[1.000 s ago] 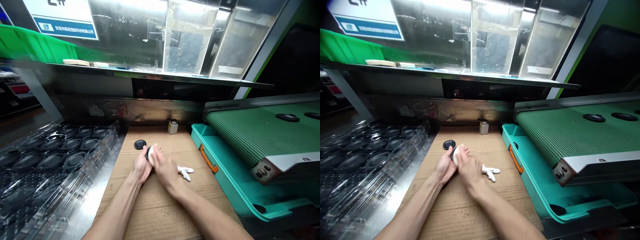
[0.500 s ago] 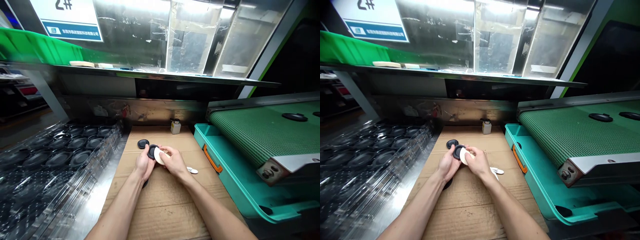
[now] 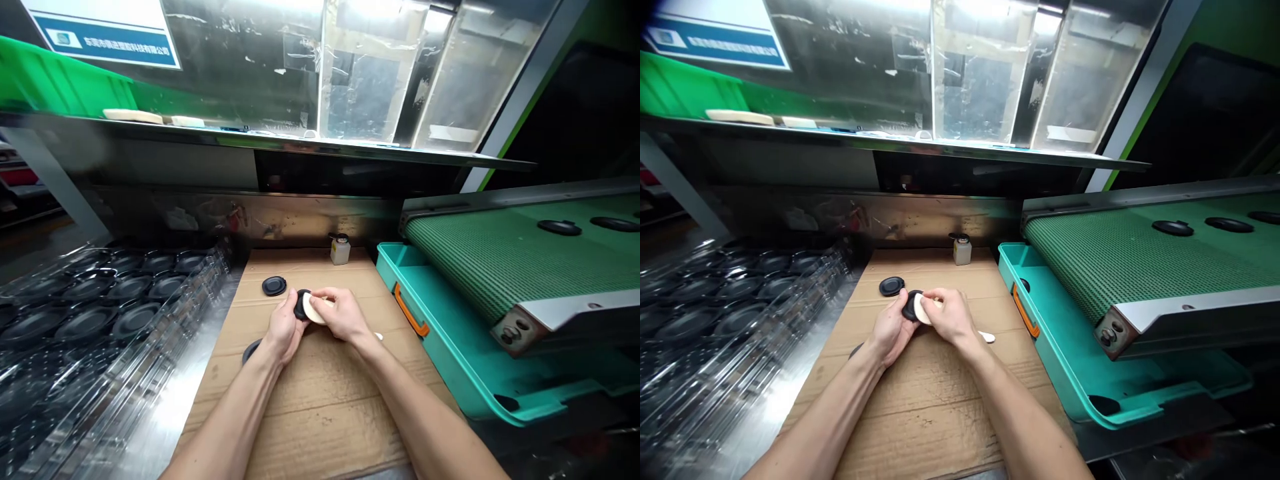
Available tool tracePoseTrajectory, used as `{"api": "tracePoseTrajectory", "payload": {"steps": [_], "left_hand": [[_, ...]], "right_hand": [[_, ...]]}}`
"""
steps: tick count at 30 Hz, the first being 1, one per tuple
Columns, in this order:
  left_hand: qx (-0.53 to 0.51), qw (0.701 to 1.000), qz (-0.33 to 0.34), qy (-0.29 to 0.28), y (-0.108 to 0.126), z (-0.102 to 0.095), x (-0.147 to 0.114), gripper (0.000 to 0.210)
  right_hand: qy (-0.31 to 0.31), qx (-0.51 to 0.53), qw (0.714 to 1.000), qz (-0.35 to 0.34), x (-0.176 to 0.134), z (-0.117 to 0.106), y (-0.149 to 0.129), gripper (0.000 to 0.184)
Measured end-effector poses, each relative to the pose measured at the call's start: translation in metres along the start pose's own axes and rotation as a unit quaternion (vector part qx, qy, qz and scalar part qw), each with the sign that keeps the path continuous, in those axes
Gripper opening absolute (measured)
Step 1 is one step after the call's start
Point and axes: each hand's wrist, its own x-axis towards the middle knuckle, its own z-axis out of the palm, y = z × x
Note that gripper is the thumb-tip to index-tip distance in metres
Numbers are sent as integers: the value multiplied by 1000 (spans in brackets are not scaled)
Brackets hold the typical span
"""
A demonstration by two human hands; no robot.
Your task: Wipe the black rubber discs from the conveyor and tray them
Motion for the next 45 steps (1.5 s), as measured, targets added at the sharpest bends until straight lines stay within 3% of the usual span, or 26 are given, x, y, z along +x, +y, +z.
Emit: {"api": "tracePoseTrajectory", "payload": {"steps": [3, 6, 11, 16, 19, 21, 25, 27, 31, 34, 38, 42, 45], "left_hand": [[-13, 1000, -13, 1, 0, -1, 0, 27], [-3, 1000, -28, -5, 3, -2, -1, 30], [10, 1000, -29, -7, -1, 2, -3, 26], [7, 999, -37, 1, -4, 1, -3, 27], [16, 999, -31, 6, -6, 2, -2, 25], [11, 1000, -28, 10, -7, 2, -1, 24], [-25, 998, -52, 30, -4, 0, 2, 31], [-39, 997, -62, 33, -2, -1, 3, 36], [-38, 996, -74, 12, -2, 2, 1, 36], [-29, 996, -79, 0, -4, 4, -2, 37], [-21, 997, -78, -7, -3, 3, -3, 37], [-33, 997, -73, 6, -1, 3, -2, 37], [-35, 998, -60, 1, -4, 2, -2, 35]], "right_hand": [[-52, 18, 998, -20, -1, 2, -2, 28], [-116, 4, 993, 9, -3, -5, -3, 24], [-52, 5, 999, 16, -2, -9, -3, 28], [-130, -17, 990, 48, -3, -13, 1, 23], [-70, -51, 995, 52, -2, -16, 2, 25], [-30, -64, 997, 15, -2, -13, -1, 27], [-66, -96, 992, -45, -4, -6, -11, 26], [-56, -160, 985, -19, -7, -4, -15, 28], [46, -315, 948, 22, -14, 3, -21, 38], [37, -385, 922, 17, -14, 11, -24, 44], [54, -414, 904, 94, -9, 16, -27, 48], [35, -412, 909, 49, -11, 19, -25, 46], [62, -411, 907, 67, -12, 21, -24, 45]]}}
